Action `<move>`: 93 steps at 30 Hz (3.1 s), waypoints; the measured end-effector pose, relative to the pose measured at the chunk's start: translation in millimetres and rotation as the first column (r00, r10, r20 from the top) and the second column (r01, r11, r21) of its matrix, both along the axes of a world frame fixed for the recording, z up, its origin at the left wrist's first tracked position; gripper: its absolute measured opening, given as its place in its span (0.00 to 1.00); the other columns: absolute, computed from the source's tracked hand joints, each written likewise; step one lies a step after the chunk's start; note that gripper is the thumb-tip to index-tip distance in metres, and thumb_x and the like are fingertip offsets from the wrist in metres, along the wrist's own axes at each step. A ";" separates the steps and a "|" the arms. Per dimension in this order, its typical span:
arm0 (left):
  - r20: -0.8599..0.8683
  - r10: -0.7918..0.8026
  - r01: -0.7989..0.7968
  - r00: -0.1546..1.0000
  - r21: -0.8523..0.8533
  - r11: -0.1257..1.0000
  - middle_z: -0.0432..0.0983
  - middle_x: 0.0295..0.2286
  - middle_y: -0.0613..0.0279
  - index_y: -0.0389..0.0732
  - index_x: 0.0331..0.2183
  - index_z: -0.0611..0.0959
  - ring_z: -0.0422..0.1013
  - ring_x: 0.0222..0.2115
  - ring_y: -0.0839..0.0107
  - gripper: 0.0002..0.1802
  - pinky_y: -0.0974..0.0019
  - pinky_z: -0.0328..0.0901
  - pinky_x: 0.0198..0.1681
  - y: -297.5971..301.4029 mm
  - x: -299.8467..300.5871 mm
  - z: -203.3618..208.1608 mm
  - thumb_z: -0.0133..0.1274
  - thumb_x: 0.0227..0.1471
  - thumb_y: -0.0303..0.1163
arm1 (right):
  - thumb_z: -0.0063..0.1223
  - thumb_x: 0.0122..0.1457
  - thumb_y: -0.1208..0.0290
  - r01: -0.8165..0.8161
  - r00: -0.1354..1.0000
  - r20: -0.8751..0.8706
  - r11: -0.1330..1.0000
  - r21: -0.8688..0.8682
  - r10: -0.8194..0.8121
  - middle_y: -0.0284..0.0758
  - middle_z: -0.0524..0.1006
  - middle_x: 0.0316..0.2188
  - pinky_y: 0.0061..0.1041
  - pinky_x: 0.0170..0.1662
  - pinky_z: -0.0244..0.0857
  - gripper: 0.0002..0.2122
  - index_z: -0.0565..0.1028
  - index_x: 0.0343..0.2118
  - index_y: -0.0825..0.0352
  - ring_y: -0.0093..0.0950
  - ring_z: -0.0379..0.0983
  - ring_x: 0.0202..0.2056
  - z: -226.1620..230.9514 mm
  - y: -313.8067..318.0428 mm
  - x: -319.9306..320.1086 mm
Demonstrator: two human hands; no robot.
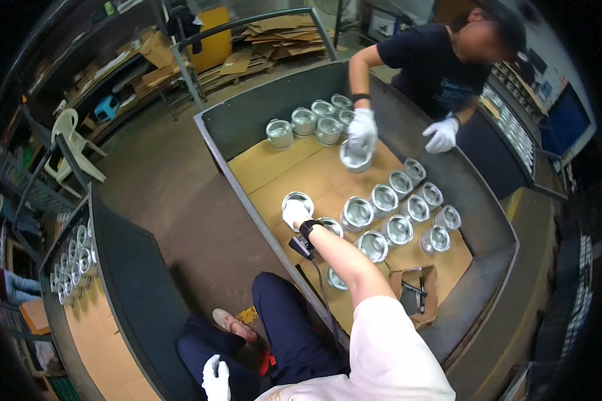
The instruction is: Inspecting, marking, and organizing metal pistons in a bin.
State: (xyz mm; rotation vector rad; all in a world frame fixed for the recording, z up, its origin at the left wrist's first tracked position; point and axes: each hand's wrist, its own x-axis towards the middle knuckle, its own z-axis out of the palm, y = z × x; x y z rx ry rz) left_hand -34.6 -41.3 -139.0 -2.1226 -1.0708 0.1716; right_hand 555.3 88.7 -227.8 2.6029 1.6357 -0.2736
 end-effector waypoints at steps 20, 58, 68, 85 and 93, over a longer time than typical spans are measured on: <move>0.045 0.999 0.893 -0.029 -0.448 0.046 0.74 0.45 0.58 0.40 0.52 0.73 0.71 0.45 0.68 0.25 0.65 0.65 0.49 -29.5 18.3 -30.3 0.48 0.59 0.45 | 0.43 0.64 0.68 0.096 -0.174 -0.968 0.981 0.167 0.182 0.43 0.68 0.53 0.32 0.53 0.65 0.21 0.61 0.58 0.71 0.36 0.68 0.50 255.1 -158.3 -323.6; -0.085 0.979 0.980 -0.187 -0.084 0.180 0.69 0.51 0.50 0.38 0.56 0.68 0.69 0.49 0.59 0.23 0.59 0.63 0.53 -19.7 12.6 -54.2 0.37 0.63 0.38 | 0.46 0.62 0.63 -0.545 0.675 -0.507 0.825 0.149 0.537 0.47 0.78 0.40 0.33 0.48 0.66 0.16 0.74 0.45 0.70 0.41 0.74 0.44 190.0 -152.1 -276.5; -0.054 0.954 0.930 -0.295 -0.244 0.274 0.72 0.47 0.42 0.36 0.52 0.72 0.73 0.43 0.49 0.24 0.53 0.69 0.44 -17.7 22.0 -55.3 0.46 0.57 0.39 | 0.51 0.60 0.69 -0.538 0.607 -0.620 0.831 0.139 0.497 0.46 0.78 0.41 0.28 0.47 0.67 0.16 0.74 0.47 0.73 0.32 0.76 0.42 159.1 -134.5 -277.6; 0.004 0.972 0.936 -0.234 -0.269 0.227 0.72 0.47 0.42 0.36 0.52 0.71 0.73 0.45 0.49 0.23 0.52 0.68 0.48 -30.5 25.8 -48.8 0.44 0.58 0.37 | 0.51 0.61 0.68 -0.581 0.636 -0.630 0.814 -0.009 0.446 0.43 0.79 0.38 0.25 0.43 0.66 0.16 0.73 0.47 0.74 0.25 0.74 0.36 168.2 -146.1 -306.9; 0.045 0.978 0.944 -0.203 -0.257 0.208 0.73 0.47 0.42 0.37 0.53 0.71 0.73 0.45 0.48 0.24 0.51 0.69 0.46 -21.5 25.5 -58.8 0.43 0.58 0.39 | 0.50 0.60 0.68 -0.612 0.632 -0.569 0.789 0.052 0.527 0.46 0.79 0.39 0.27 0.45 0.67 0.16 0.74 0.46 0.74 0.30 0.76 0.39 161.8 -145.5 -316.0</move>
